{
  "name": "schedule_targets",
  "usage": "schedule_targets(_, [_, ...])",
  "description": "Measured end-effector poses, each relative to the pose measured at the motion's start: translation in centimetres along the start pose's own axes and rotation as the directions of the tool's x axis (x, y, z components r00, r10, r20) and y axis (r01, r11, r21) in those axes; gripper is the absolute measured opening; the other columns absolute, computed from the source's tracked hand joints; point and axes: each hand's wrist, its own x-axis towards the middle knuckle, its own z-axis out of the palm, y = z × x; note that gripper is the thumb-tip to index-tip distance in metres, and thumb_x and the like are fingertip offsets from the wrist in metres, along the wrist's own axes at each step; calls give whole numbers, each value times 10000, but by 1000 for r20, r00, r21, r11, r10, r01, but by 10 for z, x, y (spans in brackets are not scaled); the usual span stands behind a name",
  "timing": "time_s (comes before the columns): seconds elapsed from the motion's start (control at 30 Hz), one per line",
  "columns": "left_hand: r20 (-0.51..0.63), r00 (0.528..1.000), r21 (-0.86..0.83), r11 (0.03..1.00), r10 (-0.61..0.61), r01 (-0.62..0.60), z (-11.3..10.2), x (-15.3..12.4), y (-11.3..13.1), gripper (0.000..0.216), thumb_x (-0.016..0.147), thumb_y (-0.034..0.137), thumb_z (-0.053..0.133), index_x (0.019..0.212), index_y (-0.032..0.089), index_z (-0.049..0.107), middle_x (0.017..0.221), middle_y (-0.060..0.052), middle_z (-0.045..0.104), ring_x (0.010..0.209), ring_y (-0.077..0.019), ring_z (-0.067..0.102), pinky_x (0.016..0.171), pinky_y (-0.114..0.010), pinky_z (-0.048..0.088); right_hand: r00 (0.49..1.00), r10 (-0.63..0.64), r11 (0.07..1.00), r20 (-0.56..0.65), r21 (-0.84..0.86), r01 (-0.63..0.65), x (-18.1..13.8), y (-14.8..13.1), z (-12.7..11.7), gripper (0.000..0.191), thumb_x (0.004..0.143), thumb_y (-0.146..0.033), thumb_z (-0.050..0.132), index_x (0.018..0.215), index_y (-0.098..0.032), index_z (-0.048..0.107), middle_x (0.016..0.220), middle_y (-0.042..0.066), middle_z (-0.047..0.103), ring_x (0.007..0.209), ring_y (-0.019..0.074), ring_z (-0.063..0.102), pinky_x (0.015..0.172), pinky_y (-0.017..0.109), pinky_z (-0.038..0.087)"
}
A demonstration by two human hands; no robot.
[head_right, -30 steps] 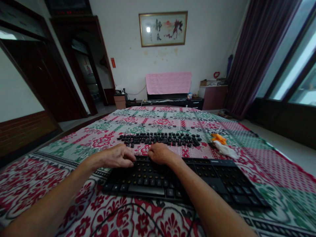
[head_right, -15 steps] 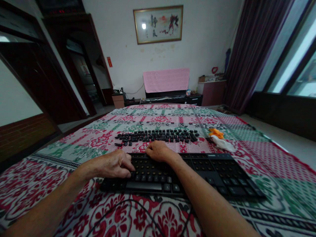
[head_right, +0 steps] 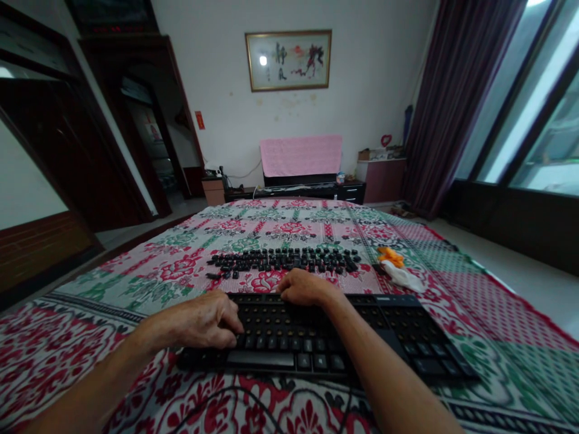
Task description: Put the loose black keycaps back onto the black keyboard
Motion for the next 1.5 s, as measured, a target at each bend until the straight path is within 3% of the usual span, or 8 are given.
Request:
schedule_targets(0.17, [-50, 998, 38, 999, -31, 33, -1, 2, -6, 183, 640, 265, 473, 611, 181, 633, 528, 21, 540, 549, -95, 454, 502, -184, 303, 996, 7, 1000, -88, 15, -6, 14, 6, 4, 236, 646, -174, 399, 654, -123, 630, 520, -31, 497, 490, 76, 409, 470, 172, 299])
schedule_targets(0.43, [-98, 995, 87, 996, 1, 8, -1, 5, -14, 189, 658, 239, 447, 635, 166, 619, 587, 16, 559, 564, -88, 460, 519, -183, 289, 988, -29, 1000, -150, -7, 28, 31, 7, 1, 250, 597, -142, 391, 617, -133, 640, 526, -25, 542, 524, 95, 444, 488, 175, 332])
schedule_targets(0.63, [-131, 991, 116, 993, 5, 10, -3, 8, -17, 168, 650, 203, 451, 615, 166, 611, 597, 9, 572, 574, -94, 465, 535, -191, 290, 983, 17, 998, -183, 61, -6, 30, 8, 0, 316, 632, -159, 397, 792, -161, 669, 705, -14, 644, 649, 123, 539, 565, 185, 382])
schedule_targets(0.77, [-131, 991, 130, 991, 21, -4, -3, 8, -18, 170, 663, 210, 453, 628, 165, 613, 613, 4, 579, 587, -94, 474, 547, -192, 295, 982, -2, 1000, -190, -12, 0, 29, 8, 1, 313, 653, -162, 397, 800, -171, 672, 700, -8, 653, 678, 129, 557, 606, 195, 393])
schedule_targets(0.97, [-135, 989, 213, 976, 64, -34, -1, 10, -17, 150, 664, 192, 465, 619, 167, 606, 629, 0, 582, 594, -92, 486, 547, -194, 295, 923, -112, 992, -368, -101, 81, 36, 0, 8, 359, 656, -142, 408, 934, -176, 632, 893, 21, 644, 815, 143, 560, 730, 222, 401])
schedule_targets(1.23, [-109, 992, 190, 981, 67, -45, -2, 12, -18, 149, 675, 223, 488, 597, 168, 601, 589, 16, 565, 558, -80, 476, 525, -181, 288, 902, -116, 991, -415, -116, 73, 41, -10, 17, 310, 677, -159, 431, 904, -180, 642, 872, 28, 645, 786, 140, 564, 702, 219, 406])
schedule_targets(1.37, [-104, 993, 117, 992, 58, -45, -3, 13, -24, 138, 670, 253, 510, 660, 178, 625, 589, 28, 563, 556, -77, 467, 518, -173, 285, 911, -179, 984, -372, -75, 163, 37, -17, 17, 231, 653, -184, 480, 795, -176, 662, 801, 17, 639, 717, 121, 554, 650, 203, 400])
schedule_targets(1.5, [-94, 995, 76, 997, 32, -25, -2, 13, -29, 142, 668, 261, 515, 693, 176, 627, 590, 40, 556, 532, -67, 449, 488, -169, 271, 942, -299, 952, -154, 21, 306, 29, -31, 14, 210, 652, -264, 517, 772, -164, 658, 733, 0, 625, 666, 106, 536, 583, 174, 385])
